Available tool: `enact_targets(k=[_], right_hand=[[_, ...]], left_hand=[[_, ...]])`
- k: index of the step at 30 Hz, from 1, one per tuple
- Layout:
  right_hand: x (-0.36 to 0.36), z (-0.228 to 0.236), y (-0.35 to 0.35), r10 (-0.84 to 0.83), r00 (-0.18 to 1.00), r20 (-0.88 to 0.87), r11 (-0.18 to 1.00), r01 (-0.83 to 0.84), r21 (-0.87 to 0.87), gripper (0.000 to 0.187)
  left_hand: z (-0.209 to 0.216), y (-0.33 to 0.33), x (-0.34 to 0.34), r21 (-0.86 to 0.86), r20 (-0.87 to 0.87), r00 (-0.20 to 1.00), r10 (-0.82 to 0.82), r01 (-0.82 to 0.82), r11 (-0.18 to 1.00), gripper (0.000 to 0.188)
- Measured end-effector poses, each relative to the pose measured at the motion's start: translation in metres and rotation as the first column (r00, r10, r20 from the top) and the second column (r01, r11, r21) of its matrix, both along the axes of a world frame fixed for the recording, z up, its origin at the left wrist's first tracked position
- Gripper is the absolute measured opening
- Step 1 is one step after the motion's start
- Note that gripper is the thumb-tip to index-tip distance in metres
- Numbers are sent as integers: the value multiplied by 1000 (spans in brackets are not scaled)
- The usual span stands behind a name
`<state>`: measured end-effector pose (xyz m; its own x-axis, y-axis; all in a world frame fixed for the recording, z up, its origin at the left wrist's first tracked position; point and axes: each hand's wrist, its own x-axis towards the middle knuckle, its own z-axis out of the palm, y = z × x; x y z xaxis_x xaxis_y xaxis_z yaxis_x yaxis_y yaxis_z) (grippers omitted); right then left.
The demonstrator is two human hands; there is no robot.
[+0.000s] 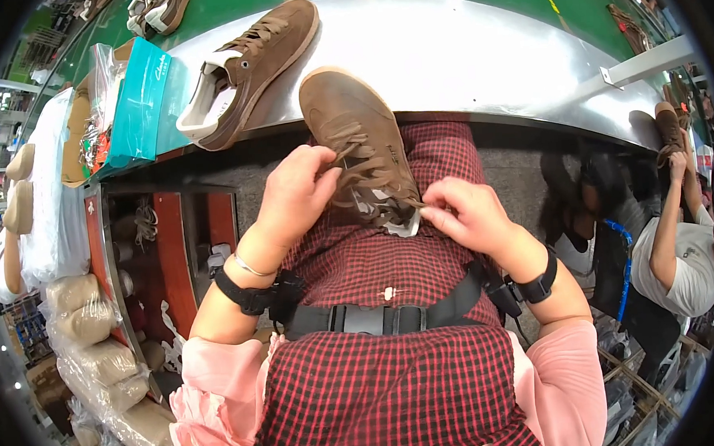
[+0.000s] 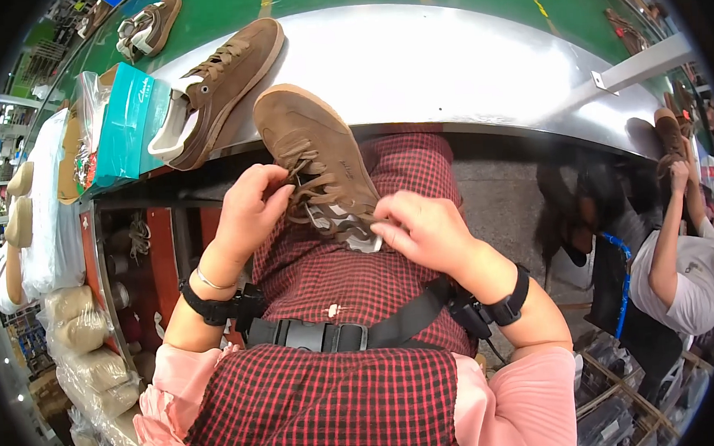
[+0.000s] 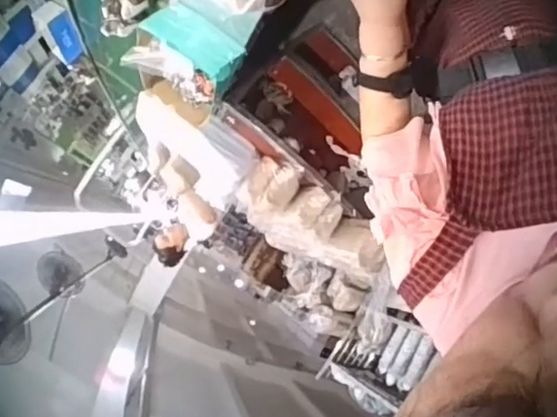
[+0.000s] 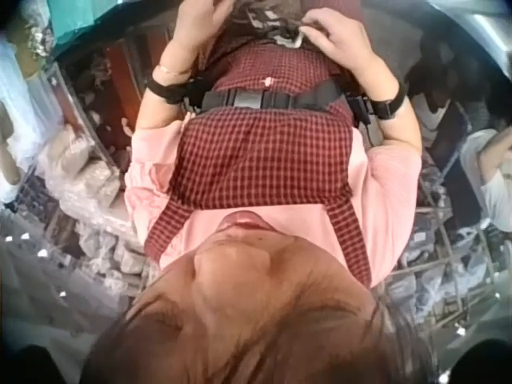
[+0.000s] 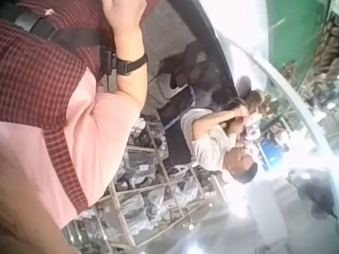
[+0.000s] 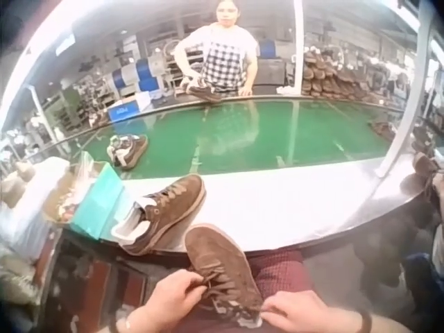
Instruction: Lacing and tying shoes on an assembly line.
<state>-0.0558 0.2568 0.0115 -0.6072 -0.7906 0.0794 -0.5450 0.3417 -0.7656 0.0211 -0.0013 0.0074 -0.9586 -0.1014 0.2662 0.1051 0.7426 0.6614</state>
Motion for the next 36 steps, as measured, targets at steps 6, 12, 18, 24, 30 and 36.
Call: enact_targets(k=[6, 12, 18, 24, 30, 36], right_hand=[[9, 12, 3, 152, 988, -29, 984, -149, 93, 11], [9, -2, -9, 190, 981, -40, 941, -170, 293, 18], [2, -8, 6, -154, 980, -129, 960, 180, 216, 27], [2, -16, 20, -38, 989, -143, 931, 87, 355, 24], [6, 22, -4, -28, 850, -526, 994, -30, -102, 15], [13, -24, -24, 224, 958, 177, 865, -279, 417, 42]], left_hand=[[5, -1, -9, -70, -116, 981, -154, 147, 987, 13], [-16, -7, -21, -116, -368, 930, -13, -32, 993, 13], [-27, -10, 4, -266, -304, 953, -15, -69, 962, 22], [-14, -11, 10, -125, -214, 970, -119, 93, 988, 22], [11, -35, -6, 242, -209, 946, 248, -196, 950, 15], [-20, -16, -84, -408, -420, 907, 11, -200, 891, 36]])
